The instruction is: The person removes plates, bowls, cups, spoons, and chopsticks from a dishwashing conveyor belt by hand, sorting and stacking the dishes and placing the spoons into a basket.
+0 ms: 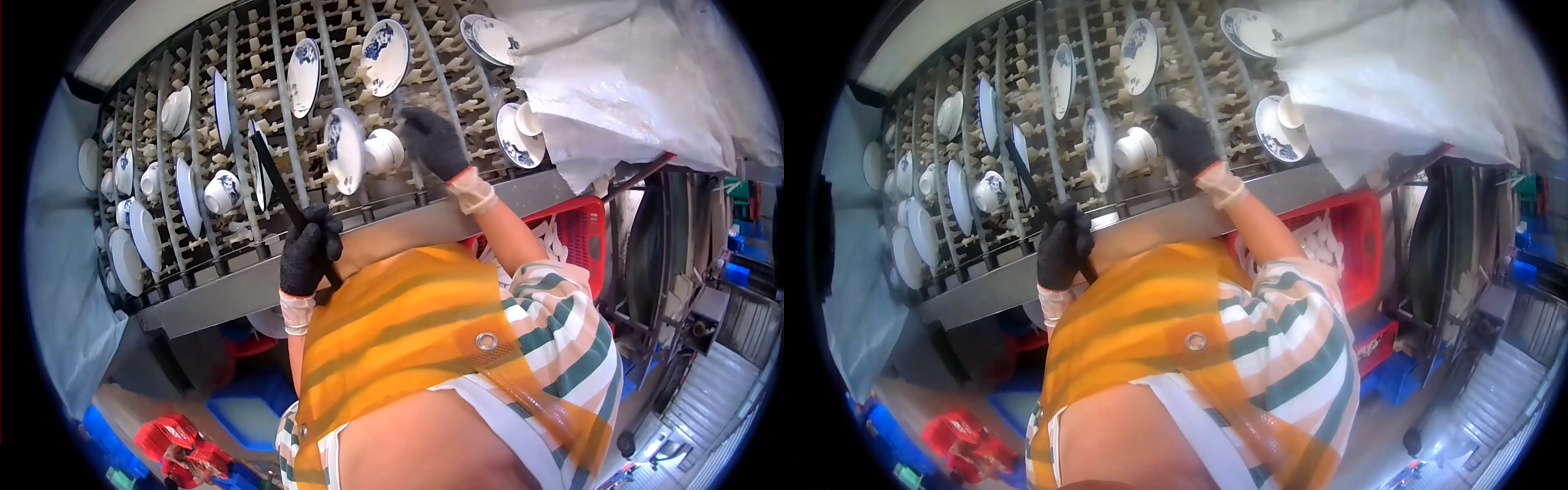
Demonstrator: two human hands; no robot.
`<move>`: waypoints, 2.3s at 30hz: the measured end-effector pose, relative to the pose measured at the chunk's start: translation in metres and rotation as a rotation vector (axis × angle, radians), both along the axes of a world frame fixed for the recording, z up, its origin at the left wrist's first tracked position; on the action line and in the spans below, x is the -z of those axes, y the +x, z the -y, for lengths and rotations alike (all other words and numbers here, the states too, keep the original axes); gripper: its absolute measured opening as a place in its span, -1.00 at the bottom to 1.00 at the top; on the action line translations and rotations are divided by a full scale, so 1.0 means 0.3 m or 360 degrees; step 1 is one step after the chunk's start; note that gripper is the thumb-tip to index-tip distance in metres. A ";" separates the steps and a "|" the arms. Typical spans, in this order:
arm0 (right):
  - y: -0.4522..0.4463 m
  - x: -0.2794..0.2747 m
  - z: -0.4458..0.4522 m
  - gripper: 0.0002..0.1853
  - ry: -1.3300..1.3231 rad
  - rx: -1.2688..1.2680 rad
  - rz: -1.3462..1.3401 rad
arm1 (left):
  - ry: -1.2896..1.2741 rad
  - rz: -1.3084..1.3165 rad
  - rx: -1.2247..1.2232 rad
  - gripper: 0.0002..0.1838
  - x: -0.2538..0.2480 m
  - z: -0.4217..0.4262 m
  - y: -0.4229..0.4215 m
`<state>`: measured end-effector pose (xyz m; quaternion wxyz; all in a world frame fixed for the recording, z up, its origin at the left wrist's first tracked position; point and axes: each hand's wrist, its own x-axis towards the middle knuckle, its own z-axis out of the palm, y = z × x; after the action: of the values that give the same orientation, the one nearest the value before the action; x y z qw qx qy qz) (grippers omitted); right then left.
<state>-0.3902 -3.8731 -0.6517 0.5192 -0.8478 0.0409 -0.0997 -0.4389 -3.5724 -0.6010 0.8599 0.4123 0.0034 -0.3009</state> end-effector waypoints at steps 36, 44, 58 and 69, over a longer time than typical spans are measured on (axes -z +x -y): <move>-0.325 0.081 0.514 -0.43 -0.0570 0.0820 0.0106 | 0.0037 0.0035 0.0046 -0.59 0.025 0.227 -0.039; -0.184 0.109 0.534 -0.47 -0.0046 0.0612 -0.0255 | 0.0012 -0.0029 0.0033 -0.61 0.029 0.275 -0.049; 0.019 0.086 0.626 -0.55 -0.0580 0.0750 -0.0443 | 0.0118 -0.0050 -0.0009 -0.69 -0.042 0.419 -0.042; -0.040 0.108 0.614 -0.64 0.0156 0.0580 -0.0375 | 0.0188 -0.0097 0.0028 -0.64 -0.060 0.505 -0.047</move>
<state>-0.4022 -4.0574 -0.6840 0.5250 -0.8059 0.2585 -0.0901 -0.4529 -3.7239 -0.5829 0.8309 0.4530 0.0438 -0.3201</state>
